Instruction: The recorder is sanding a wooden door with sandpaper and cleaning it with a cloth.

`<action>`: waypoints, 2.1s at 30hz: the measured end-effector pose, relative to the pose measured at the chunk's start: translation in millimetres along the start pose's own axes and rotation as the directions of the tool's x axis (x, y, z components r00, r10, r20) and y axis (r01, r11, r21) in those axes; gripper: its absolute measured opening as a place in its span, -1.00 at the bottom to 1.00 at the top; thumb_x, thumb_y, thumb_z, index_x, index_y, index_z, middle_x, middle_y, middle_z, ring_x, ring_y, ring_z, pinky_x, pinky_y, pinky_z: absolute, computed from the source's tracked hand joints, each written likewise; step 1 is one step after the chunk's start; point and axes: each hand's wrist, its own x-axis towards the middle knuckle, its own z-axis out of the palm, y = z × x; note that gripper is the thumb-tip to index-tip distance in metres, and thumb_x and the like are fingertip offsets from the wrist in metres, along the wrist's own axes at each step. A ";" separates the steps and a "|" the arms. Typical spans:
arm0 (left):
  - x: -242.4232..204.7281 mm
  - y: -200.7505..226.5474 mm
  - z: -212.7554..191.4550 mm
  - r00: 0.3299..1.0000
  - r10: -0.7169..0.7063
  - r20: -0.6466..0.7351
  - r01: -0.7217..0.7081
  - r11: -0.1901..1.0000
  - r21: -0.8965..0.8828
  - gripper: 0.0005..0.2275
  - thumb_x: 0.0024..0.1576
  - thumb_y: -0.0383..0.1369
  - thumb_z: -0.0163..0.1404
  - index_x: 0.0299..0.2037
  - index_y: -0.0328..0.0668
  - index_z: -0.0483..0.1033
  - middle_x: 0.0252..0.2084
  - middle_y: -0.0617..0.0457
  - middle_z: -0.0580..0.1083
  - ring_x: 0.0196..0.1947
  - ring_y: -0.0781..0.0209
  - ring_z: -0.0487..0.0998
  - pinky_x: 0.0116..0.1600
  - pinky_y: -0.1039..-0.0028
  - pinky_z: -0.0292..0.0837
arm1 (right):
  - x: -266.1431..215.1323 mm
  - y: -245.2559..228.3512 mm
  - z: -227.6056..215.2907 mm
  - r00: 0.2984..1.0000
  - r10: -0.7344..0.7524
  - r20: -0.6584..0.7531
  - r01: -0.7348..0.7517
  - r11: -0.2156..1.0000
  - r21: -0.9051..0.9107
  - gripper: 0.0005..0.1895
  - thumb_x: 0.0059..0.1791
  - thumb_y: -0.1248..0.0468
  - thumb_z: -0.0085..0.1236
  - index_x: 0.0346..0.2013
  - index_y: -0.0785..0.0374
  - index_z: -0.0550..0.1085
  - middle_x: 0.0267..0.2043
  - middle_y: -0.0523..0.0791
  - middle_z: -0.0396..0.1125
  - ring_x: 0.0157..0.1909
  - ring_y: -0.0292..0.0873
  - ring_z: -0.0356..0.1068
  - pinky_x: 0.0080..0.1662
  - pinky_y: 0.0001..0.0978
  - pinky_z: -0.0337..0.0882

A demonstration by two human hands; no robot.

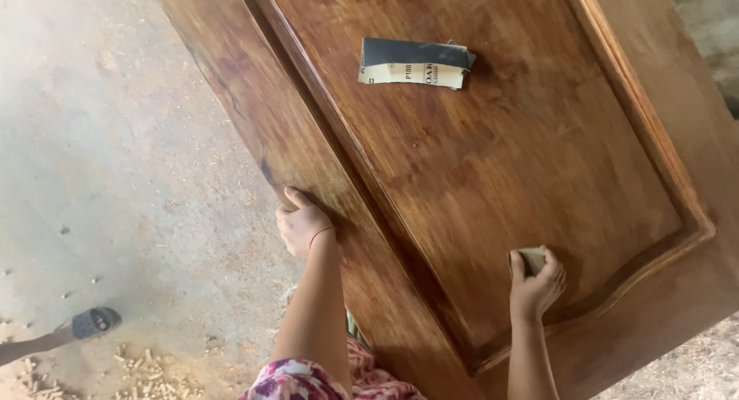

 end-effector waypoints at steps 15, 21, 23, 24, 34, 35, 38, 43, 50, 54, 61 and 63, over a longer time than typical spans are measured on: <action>9.3 -7.8 9.8 0.995 0.065 -0.072 -0.064 0.998 0.017 -0.36 0.21 0.28 -0.39 -0.01 -0.08 0.52 -0.02 -0.05 0.54 -0.02 -0.08 0.56 0.04 0.07 0.44 | 186.2 -132.2 113.2 0.944 -0.308 -0.119 0.317 0.946 0.071 -0.36 -0.07 -0.09 0.43 0.09 0.24 0.44 -0.08 0.04 0.47 -0.06 0.10 0.44 -0.03 0.02 0.37; 1.9 -2.3 4.9 0.999 0.004 0.033 -0.004 1.000 0.002 -0.35 0.26 0.27 -0.42 -0.05 -0.14 0.52 -0.09 -0.11 0.57 -0.10 -0.02 0.62 0.02 0.12 0.53 | 69.4 10.8 20.3 0.995 0.065 0.073 -0.079 0.975 0.209 -0.50 0.03 0.03 0.40 0.11 0.26 0.47 0.00 -0.04 0.49 -0.02 -0.05 0.50 -0.01 -0.19 0.53; 10.5 -11.8 15.7 0.999 0.044 -0.026 -0.044 0.999 0.005 -0.36 0.25 0.27 -0.40 -0.07 -0.12 0.52 -0.09 -0.09 0.56 -0.12 -0.04 0.60 0.00 0.10 0.50 | 39.6 45.7 0.9 0.988 0.128 0.086 -0.137 0.986 0.097 -0.51 0.00 0.02 0.44 0.06 0.25 0.50 -0.02 -0.03 0.49 -0.03 -0.04 0.50 -0.02 -0.17 0.52; 15.4 -15.2 20.1 0.993 0.083 -0.089 -0.082 0.997 0.009 -0.37 0.23 0.28 -0.39 -0.09 -0.09 0.52 -0.10 -0.07 0.55 -0.15 -0.05 0.57 -0.02 0.08 0.47 | 26.0 61.5 -7.9 0.977 0.191 0.094 -0.191 0.982 -0.013 -0.52 -0.02 0.02 0.47 0.01 0.24 0.52 -0.04 -0.02 0.50 -0.05 -0.03 0.49 -0.03 -0.15 0.51; 9.9 -5.2 12.3 1.000 -0.018 0.007 0.018 0.999 -0.027 -0.38 0.20 0.30 -0.41 -0.06 -0.03 0.50 -0.16 -0.04 0.58 -0.14 0.00 0.63 0.01 0.12 0.50 | 175.7 -68.3 98.4 0.999 -0.031 0.030 0.026 0.988 0.150 -0.43 -0.01 -0.01 0.45 0.11 0.25 0.45 -0.08 -0.03 0.49 -0.10 -0.01 0.50 -0.10 -0.15 0.49; 14.4 -9.2 17.9 1.000 0.008 -0.023 -0.008 1.000 -0.003 -0.37 0.21 0.30 -0.41 -0.07 -0.04 0.50 -0.15 -0.05 0.58 -0.14 -0.01 0.62 0.01 0.11 0.49 | 194.5 -80.7 108.8 0.993 -0.121 -0.005 0.120 0.976 0.182 -0.45 -0.01 -0.02 0.46 0.08 0.20 0.44 -0.09 -0.06 0.50 -0.09 -0.02 0.50 -0.07 -0.13 0.48; 18.2 -15.2 24.6 0.994 0.056 -0.093 -0.052 0.998 0.042 -0.36 0.23 0.30 -0.40 -0.07 -0.06 0.51 -0.11 -0.06 0.57 -0.11 -0.06 0.59 0.00 0.07 0.47 | 218.9 -106.8 116.2 0.941 -0.288 -0.179 0.304 0.950 0.069 -0.42 -0.06 -0.06 0.45 0.06 0.17 0.41 -0.10 -0.06 0.50 -0.08 0.03 0.50 -0.07 -0.08 0.45; 12.8 -7.0 15.8 1.000 -0.022 0.014 0.021 0.998 0.055 -0.34 0.24 0.29 -0.45 -0.05 -0.09 0.52 -0.10 -0.07 0.58 -0.09 0.00 0.63 0.02 0.13 0.51 | 164.4 -56.0 90.2 0.952 -0.270 -0.147 0.282 0.957 0.066 -0.37 -0.02 -0.11 0.40 0.13 0.22 0.42 -0.06 -0.01 0.48 -0.07 0.04 0.49 -0.05 -0.10 0.48; 12.2 -8.1 12.9 0.998 0.048 -0.039 -0.047 0.998 0.030 -0.36 0.23 0.29 -0.42 -0.08 -0.09 0.50 -0.10 -0.07 0.56 -0.10 -0.04 0.60 -0.01 0.10 0.50 | 25.2 35.6 -6.0 0.993 0.100 0.066 -0.103 0.994 0.037 -0.47 0.01 -0.03 0.39 0.09 0.26 0.48 -0.01 -0.02 0.50 -0.02 -0.05 0.51 -0.02 -0.19 0.52; 13.6 -7.9 14.8 0.999 0.045 0.002 -0.045 0.997 0.056 -0.37 0.25 0.28 -0.43 -0.08 -0.10 0.49 -0.10 -0.09 0.55 -0.11 -0.02 0.61 -0.01 0.09 0.50 | 39.2 -9.5 1.7 0.980 0.182 0.082 -0.181 0.983 -0.010 -0.50 -0.02 0.01 0.41 0.04 0.25 0.48 -0.08 -0.04 0.50 -0.09 -0.06 0.50 -0.07 -0.19 0.51; 12.7 -4.2 12.1 1.000 0.030 -0.002 -0.030 0.999 0.025 -0.38 0.24 0.27 -0.41 -0.10 -0.09 0.50 -0.09 -0.07 0.55 -0.10 0.02 0.60 0.00 0.11 0.51 | 182.7 -138.8 104.2 0.967 -0.224 -0.121 0.239 0.963 0.128 -0.47 -0.06 -0.04 0.43 0.00 0.21 0.46 -0.16 -0.07 0.51 -0.11 -0.02 0.48 -0.03 -0.13 0.42; 8.2 -5.2 10.4 1.000 0.005 -0.022 -0.004 0.999 0.034 -0.41 0.23 0.27 -0.40 -0.06 -0.01 0.49 -0.11 -0.04 0.56 -0.11 0.01 0.59 0.02 0.10 0.49 | 206.2 -164.0 113.6 0.940 -0.279 -0.198 0.283 0.959 -0.011 -0.42 -0.11 -0.10 0.42 -0.01 0.19 0.45 -0.14 -0.05 0.50 -0.11 0.03 0.47 -0.09 -0.11 0.41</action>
